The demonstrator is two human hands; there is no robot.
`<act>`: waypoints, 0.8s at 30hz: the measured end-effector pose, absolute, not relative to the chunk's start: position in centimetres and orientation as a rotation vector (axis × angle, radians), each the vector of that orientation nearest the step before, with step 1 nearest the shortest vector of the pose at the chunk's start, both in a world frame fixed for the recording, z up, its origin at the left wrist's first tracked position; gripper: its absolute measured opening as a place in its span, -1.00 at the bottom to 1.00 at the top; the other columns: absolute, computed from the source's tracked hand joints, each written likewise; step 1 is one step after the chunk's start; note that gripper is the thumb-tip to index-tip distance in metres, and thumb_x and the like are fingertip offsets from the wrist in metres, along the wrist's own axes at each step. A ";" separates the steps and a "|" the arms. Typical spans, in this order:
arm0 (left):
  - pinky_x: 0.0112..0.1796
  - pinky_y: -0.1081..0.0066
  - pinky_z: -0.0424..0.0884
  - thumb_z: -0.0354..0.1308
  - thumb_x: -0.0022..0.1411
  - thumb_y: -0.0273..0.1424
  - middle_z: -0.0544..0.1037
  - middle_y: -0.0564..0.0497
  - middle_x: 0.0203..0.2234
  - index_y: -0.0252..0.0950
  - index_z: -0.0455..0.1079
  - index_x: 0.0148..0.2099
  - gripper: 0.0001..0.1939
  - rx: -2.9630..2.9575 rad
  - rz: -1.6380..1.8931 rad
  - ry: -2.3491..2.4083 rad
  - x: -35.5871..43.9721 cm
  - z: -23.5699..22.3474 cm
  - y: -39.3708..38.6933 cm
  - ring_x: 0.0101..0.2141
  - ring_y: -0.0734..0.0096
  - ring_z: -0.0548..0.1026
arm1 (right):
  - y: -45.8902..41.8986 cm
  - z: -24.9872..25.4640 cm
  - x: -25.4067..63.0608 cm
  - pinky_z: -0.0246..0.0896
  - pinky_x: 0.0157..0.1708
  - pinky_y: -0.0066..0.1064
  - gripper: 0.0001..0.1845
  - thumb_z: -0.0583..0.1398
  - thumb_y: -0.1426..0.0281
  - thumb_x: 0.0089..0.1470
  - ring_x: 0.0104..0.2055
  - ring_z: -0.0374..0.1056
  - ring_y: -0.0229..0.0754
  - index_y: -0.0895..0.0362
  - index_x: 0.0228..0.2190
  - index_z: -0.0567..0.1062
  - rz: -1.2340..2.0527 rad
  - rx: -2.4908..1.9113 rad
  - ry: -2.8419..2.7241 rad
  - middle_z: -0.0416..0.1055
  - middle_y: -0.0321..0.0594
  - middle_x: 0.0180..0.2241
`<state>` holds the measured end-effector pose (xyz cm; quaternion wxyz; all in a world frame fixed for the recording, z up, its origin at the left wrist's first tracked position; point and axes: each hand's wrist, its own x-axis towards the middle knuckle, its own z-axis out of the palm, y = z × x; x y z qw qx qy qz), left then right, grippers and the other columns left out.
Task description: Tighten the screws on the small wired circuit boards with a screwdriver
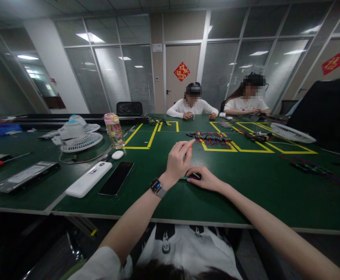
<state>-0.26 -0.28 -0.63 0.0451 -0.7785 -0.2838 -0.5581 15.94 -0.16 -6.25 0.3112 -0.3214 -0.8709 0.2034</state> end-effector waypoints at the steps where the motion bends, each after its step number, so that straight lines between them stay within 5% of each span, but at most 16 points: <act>1: -0.10 0.34 0.34 -0.16 0.36 -0.47 0.44 -0.10 -0.17 -0.31 0.29 0.11 -0.66 -2.375 -1.716 -0.861 -0.3 -0.6 -0.3 -0.14 0.36 0.39 | -0.2 -6.3 16.0 0.30 -0.11 -0.31 -0.91 0.23 0.41 0.03 -0.16 0.43 -0.12 0.16 -0.38 0.54 0.541 -0.842 -2.298 0.52 -0.10 -0.24; 10: -0.23 0.38 0.36 0.07 0.28 -0.34 0.38 -0.02 -0.37 -0.27 0.43 -0.15 -0.82 -2.244 -1.779 -0.923 -0.2 -0.5 -0.2 -0.30 0.40 0.38 | 0.2 -6.7 16.1 0.29 -0.07 -0.26 -0.89 0.23 0.39 0.04 -0.13 0.44 -0.10 0.13 -0.36 0.56 0.552 -0.815 -2.280 0.52 -0.10 -0.19; 17: -0.14 0.37 0.35 -0.13 0.35 -0.46 0.43 -0.07 -0.23 -0.27 0.34 0.06 -0.68 -2.381 -1.764 -0.891 -0.2 -0.4 -0.4 -0.19 0.39 0.39 | 0.6 -7.1 16.2 0.33 -0.11 -0.28 -0.90 0.28 0.38 -0.01 -0.19 0.46 -0.11 0.14 -0.41 0.59 0.547 -0.869 -2.242 0.54 -0.11 -0.25; 24: -0.26 0.41 0.35 0.05 0.29 -0.33 0.37 0.00 -0.38 -0.23 0.45 -0.08 -0.78 -2.254 -1.793 -0.954 -0.3 -0.4 -0.2 -0.32 0.42 0.36 | 0.7 -7.2 16.3 0.32 -0.08 -0.25 -0.89 0.32 0.38 -0.07 -0.15 0.46 -0.09 0.13 -0.40 0.60 0.569 -0.867 -2.232 0.53 -0.10 -0.20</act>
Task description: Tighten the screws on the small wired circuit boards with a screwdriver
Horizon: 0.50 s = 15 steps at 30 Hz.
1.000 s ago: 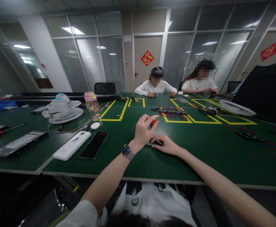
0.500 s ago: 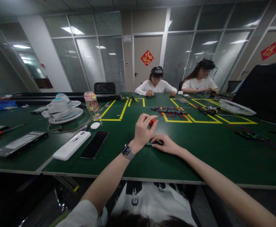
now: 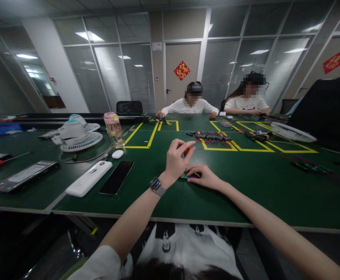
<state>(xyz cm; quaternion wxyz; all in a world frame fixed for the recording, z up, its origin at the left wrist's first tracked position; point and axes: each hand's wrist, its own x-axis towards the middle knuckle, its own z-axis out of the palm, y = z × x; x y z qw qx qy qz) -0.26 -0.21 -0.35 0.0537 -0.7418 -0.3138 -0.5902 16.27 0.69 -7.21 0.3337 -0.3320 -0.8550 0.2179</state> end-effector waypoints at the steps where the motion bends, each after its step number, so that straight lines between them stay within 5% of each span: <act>1: -0.26 0.41 0.35 0.04 0.29 -0.33 0.37 0.00 -0.39 -0.22 0.46 -0.08 -0.77 -2.248 -1.795 -0.951 -0.3 -0.3 -0.3 -0.32 0.42 0.36 | 0.7 -7.2 16.3 0.32 -0.07 -0.25 -0.89 0.32 0.38 -0.07 -0.15 0.46 -0.09 0.12 -0.40 0.60 0.569 -0.864 -2.234 0.53 -0.10 -0.20; 7: -0.15 0.36 0.35 -0.11 0.34 -0.47 0.46 -0.06 -0.24 -0.28 0.35 0.05 -0.69 -2.351 -1.804 -0.877 -0.4 -0.2 -0.4 -0.20 0.38 0.39 | 0.6 -7.0 16.2 0.32 -0.08 -0.24 -0.88 0.30 0.34 -0.03 -0.15 0.45 -0.09 0.12 -0.40 0.59 0.577 -0.840 -2.243 0.54 -0.11 -0.20; 15: -0.24 0.38 0.35 0.11 0.25 -0.29 0.39 0.00 -0.38 -0.24 0.44 -0.08 -0.77 -2.248 -1.782 -0.943 -0.1 -0.5 -0.1 -0.31 0.40 0.36 | 0.5 -7.0 16.2 0.32 -0.10 -0.27 -0.90 0.30 0.37 -0.04 -0.19 0.46 -0.11 0.11 -0.41 0.60 0.570 -0.873 -2.238 0.53 -0.13 -0.22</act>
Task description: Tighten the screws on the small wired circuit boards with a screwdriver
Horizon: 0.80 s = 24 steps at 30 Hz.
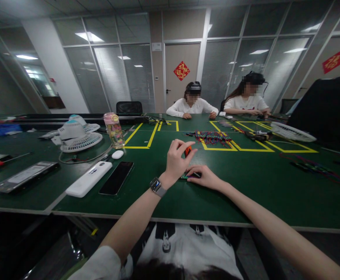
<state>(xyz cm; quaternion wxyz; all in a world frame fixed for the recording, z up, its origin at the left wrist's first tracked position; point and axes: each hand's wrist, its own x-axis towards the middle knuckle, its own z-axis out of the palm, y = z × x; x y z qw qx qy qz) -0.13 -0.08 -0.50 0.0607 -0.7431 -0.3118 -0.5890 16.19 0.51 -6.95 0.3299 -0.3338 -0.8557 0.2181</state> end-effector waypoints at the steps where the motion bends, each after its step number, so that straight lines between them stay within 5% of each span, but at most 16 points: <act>1: -0.24 0.38 0.35 0.10 0.26 -0.30 0.38 0.00 -0.37 -0.24 0.44 -0.08 -0.77 -2.256 -1.775 -0.949 -0.1 -0.5 -0.1 -0.30 0.40 0.36 | 0.5 -6.9 16.2 0.33 -0.11 -0.28 -0.90 0.29 0.36 -0.04 -0.19 0.46 -0.11 0.11 -0.41 0.60 0.570 -0.874 -2.242 0.53 -0.13 -0.22; 6: -0.14 0.35 0.35 -0.12 0.35 -0.45 0.44 -0.06 -0.24 -0.27 0.31 0.09 -0.67 -2.371 -1.772 -0.897 -0.2 -0.5 -0.3 -0.19 0.38 0.38 | 0.5 -6.9 16.2 0.32 -0.11 -0.28 -0.89 0.29 0.36 -0.03 -0.18 0.46 -0.11 0.13 -0.41 0.59 0.564 -0.870 -2.245 0.54 -0.11 -0.24; 16: -0.21 0.36 0.32 0.02 0.30 -0.36 0.37 -0.03 -0.35 -0.25 0.43 -0.09 -0.79 -2.232 -1.759 -0.982 -0.2 -0.5 -0.3 -0.27 0.37 0.33 | 0.7 -7.1 16.3 0.32 -0.09 -0.26 -0.90 0.30 0.36 -0.04 -0.16 0.45 -0.10 0.11 -0.40 0.59 0.566 -0.859 -2.244 0.54 -0.13 -0.22; 24: -0.13 0.36 0.31 -0.10 0.34 -0.46 0.40 -0.05 -0.24 -0.28 0.31 0.07 -0.70 -2.328 -1.761 -0.952 -0.1 -0.5 -0.2 -0.19 0.37 0.35 | 0.5 -6.8 16.2 0.31 -0.08 -0.25 -0.89 0.29 0.35 -0.03 -0.16 0.45 -0.10 0.12 -0.41 0.59 0.576 -0.867 -2.250 0.53 -0.12 -0.21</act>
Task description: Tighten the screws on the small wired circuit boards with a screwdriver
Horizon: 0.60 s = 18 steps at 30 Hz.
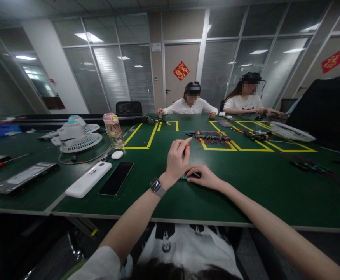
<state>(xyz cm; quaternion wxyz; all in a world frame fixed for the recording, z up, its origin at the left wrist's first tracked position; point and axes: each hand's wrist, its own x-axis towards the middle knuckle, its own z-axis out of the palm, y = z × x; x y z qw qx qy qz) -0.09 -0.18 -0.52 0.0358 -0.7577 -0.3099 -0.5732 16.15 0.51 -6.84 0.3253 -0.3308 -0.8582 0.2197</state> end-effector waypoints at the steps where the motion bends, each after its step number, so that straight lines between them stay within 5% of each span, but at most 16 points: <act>1: -0.14 0.35 0.32 -0.07 0.34 -0.44 0.40 -0.05 -0.25 -0.28 0.31 0.06 -0.71 -2.313 -1.758 -0.964 -0.1 -0.5 -0.1 -0.20 0.37 0.35 | 0.5 -6.8 16.1 0.31 -0.08 -0.25 -0.89 0.29 0.35 -0.03 -0.16 0.45 -0.09 0.12 -0.41 0.59 0.578 -0.869 -2.251 0.53 -0.11 -0.21; 5: -0.16 0.35 0.33 0.04 0.30 -0.34 0.39 -0.04 -0.29 -0.26 0.37 0.00 -0.74 -2.269 -1.754 -1.000 -0.1 -0.5 -0.1 -0.22 0.35 0.35 | 0.4 -6.7 16.1 0.32 -0.09 -0.27 -0.90 0.29 0.37 -0.04 -0.16 0.45 -0.10 0.14 -0.42 0.59 0.580 -0.877 -2.253 0.53 -0.09 -0.20; 11: -0.07 0.34 0.31 -0.13 0.36 -0.46 0.43 -0.08 -0.15 -0.29 0.29 0.09 -0.68 -2.366 -1.780 -0.909 -0.1 -0.4 -0.2 -0.13 0.37 0.37 | 0.5 -6.8 16.1 0.31 -0.09 -0.27 -0.90 0.29 0.38 -0.03 -0.17 0.45 -0.10 0.14 -0.41 0.58 0.568 -0.860 -2.254 0.53 -0.10 -0.21; 18: -0.17 0.37 0.33 -0.01 0.32 -0.37 0.38 -0.04 -0.29 -0.26 0.40 -0.02 -0.75 -2.299 -1.772 -0.969 -0.1 -0.5 -0.2 -0.23 0.37 0.36 | 0.6 -7.0 16.2 0.32 -0.10 -0.28 -0.90 0.29 0.37 -0.03 -0.17 0.45 -0.11 0.13 -0.41 0.59 0.567 -0.854 -2.255 0.53 -0.11 -0.22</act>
